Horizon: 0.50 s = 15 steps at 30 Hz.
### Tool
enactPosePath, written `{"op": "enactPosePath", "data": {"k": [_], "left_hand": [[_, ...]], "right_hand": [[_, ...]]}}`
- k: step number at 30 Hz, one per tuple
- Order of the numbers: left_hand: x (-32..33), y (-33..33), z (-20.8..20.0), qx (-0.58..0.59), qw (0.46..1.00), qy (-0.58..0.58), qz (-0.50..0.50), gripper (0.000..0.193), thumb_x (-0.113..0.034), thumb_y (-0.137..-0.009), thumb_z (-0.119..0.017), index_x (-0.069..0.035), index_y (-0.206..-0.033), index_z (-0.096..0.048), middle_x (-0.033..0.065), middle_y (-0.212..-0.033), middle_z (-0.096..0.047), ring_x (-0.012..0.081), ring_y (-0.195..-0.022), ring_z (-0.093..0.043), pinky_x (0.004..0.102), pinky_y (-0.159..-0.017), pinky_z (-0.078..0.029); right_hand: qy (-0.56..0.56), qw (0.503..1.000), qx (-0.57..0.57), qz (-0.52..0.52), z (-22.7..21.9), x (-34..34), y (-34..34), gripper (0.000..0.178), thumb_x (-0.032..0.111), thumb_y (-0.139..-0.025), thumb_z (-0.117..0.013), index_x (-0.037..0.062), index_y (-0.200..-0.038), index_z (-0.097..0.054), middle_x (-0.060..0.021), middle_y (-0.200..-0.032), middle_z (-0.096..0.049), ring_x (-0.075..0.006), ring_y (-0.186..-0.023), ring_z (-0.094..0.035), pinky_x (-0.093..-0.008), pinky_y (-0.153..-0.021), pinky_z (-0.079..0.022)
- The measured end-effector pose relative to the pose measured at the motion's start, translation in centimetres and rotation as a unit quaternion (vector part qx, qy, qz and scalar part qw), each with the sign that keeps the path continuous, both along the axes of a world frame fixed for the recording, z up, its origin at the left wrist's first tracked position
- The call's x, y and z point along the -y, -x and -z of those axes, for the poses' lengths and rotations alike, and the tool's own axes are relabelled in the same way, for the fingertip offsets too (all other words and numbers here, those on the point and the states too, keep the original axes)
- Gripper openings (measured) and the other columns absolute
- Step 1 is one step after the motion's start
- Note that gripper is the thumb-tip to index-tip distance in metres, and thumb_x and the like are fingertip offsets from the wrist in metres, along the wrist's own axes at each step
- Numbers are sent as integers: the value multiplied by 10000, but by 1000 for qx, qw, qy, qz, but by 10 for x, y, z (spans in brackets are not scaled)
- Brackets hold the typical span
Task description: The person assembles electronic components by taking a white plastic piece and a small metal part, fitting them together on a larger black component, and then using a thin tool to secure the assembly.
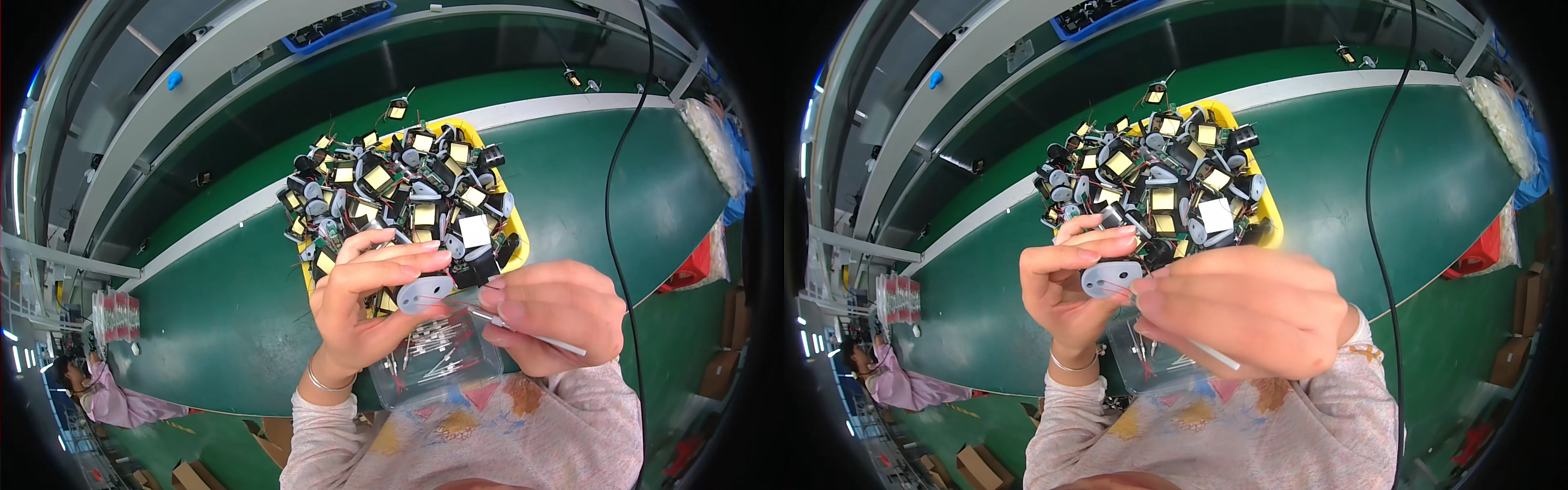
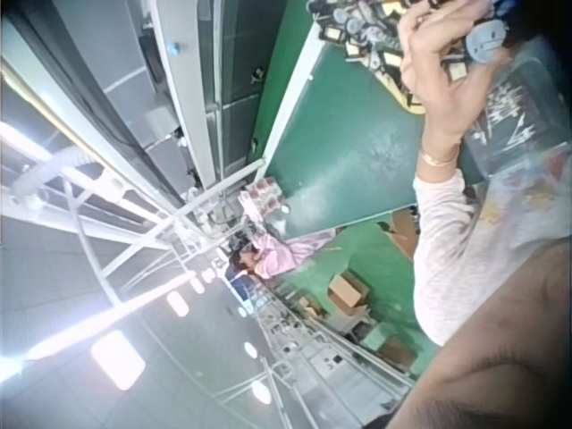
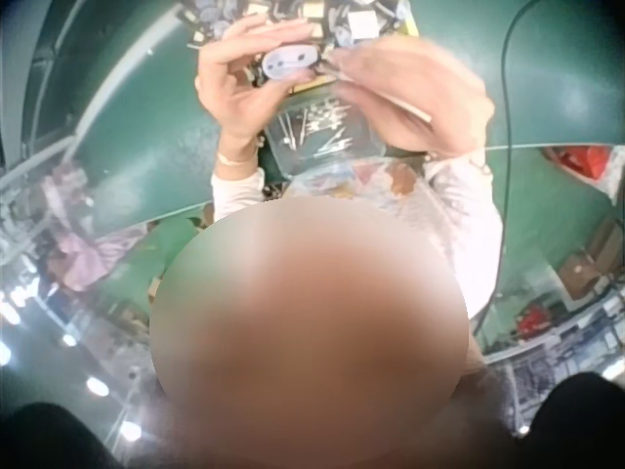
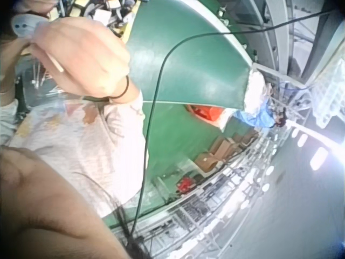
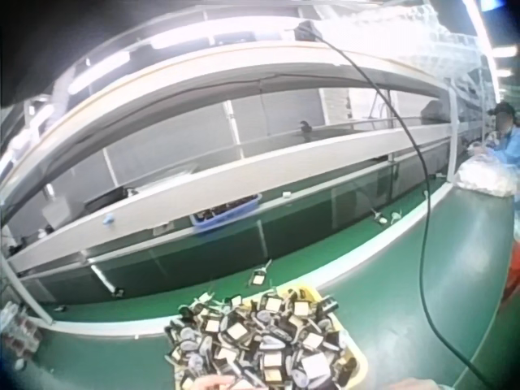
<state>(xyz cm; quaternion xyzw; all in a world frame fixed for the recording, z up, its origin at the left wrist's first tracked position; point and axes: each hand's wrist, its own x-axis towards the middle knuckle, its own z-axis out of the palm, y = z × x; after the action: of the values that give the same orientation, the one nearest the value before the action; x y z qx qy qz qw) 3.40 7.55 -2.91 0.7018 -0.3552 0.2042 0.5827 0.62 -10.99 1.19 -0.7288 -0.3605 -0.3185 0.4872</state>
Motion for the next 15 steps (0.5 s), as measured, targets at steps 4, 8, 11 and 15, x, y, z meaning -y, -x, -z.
{"op": "enactPosePath", "data": {"k": [4, 8, 11, 15], "left_hand": [[2, 0, -1, -1, 1000, 3, 3, 461, -140, -637, -779, -74, -959, -455, 119, -926, -664, 250, -926, -631, 387, -875, -389], [2, 1, -2, 4, 1000, 2, -3, 461, -144, -636, -780, -74, -958, -458, 122, -923, -664, 245, -912, -636, 377, -863, -397], [1, 0, -1, 18, 1000, -6, -19, 458, -145, -638, -779, -73, -960, -461, 124, -917, -665, 242, -901, -640, 367, -852, -404], [0, 1, -1, 36, 998, -20, -50, 450, -137, -643, -776, -70, -961, -466, 126, -905, -666, 244, -889, -643, 359, -833, -413]], "right_hand": [[5, 1000, -13, 12, -3, 2, 0, 319, -44, -567, -747, 2, -834, -578, -99, -752, -644, -242, -695, -644, -300, -582, -529], [8, 1000, 25, -2, 2, 6, -3, 266, 0, -586, -722, -17, -831, -618, -124, -794, -651, -226, -711, -647, -283, -603, -531], [38, 997, 72, -11, 4, 4, -1, 235, 49, -620, -669, -40, -835, -645, -149, -834, -651, -210, -730, -647, -267, -620, -534], [52, 992, 116, 20, 5, -2, -2, 204, 46, -619, -637, -42, -803, -646, -148, -827, -648, -207, -722, -644, -251, -607, -532]]}}
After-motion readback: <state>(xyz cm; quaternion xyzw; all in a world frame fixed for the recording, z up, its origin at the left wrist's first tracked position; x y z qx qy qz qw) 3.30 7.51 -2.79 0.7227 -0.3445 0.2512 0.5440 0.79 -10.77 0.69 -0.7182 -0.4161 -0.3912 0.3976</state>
